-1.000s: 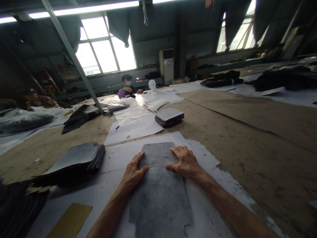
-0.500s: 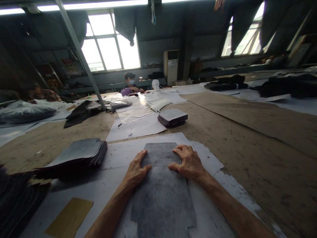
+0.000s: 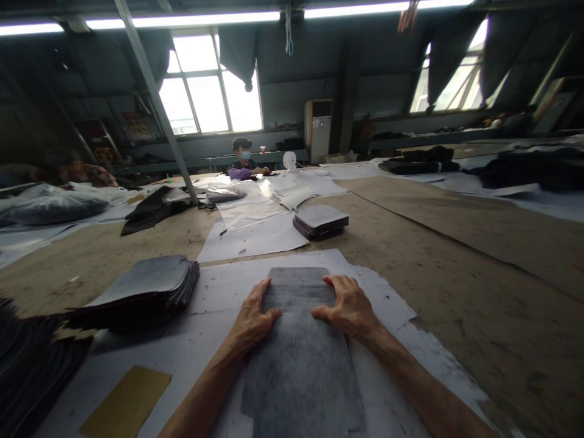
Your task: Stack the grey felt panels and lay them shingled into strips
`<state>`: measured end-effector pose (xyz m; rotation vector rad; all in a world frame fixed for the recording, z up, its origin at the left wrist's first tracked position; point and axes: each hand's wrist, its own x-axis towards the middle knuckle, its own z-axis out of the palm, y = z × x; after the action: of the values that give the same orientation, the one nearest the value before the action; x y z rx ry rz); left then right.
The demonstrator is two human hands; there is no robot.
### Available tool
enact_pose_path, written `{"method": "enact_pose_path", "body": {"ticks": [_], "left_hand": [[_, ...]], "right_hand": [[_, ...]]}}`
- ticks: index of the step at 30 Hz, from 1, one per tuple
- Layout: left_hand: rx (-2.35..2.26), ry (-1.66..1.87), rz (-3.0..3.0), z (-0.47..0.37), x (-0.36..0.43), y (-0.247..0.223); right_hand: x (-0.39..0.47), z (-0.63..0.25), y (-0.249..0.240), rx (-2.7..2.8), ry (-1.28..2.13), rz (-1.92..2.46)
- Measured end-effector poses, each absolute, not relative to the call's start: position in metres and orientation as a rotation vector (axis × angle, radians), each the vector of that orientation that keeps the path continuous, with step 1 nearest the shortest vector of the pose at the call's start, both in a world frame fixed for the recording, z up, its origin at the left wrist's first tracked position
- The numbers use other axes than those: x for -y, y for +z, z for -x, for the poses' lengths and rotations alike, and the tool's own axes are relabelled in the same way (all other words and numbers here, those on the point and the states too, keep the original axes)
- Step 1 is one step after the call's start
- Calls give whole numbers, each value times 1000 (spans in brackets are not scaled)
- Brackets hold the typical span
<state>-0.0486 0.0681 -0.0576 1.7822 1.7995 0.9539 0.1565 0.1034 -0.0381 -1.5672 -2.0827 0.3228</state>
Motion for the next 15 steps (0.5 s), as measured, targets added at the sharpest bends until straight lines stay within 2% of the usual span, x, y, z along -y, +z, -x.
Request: {"method": "enact_pose_path", "body": {"ticks": [11,15], "left_hand": [[-1738,988,-1694,46,-68,-54],[-1698,1109,-1588,45,-64,-50]], "right_hand": [[-107,-155,-37,2062,394,1549],[-93,-150,-37,2092,389,1326]]}}
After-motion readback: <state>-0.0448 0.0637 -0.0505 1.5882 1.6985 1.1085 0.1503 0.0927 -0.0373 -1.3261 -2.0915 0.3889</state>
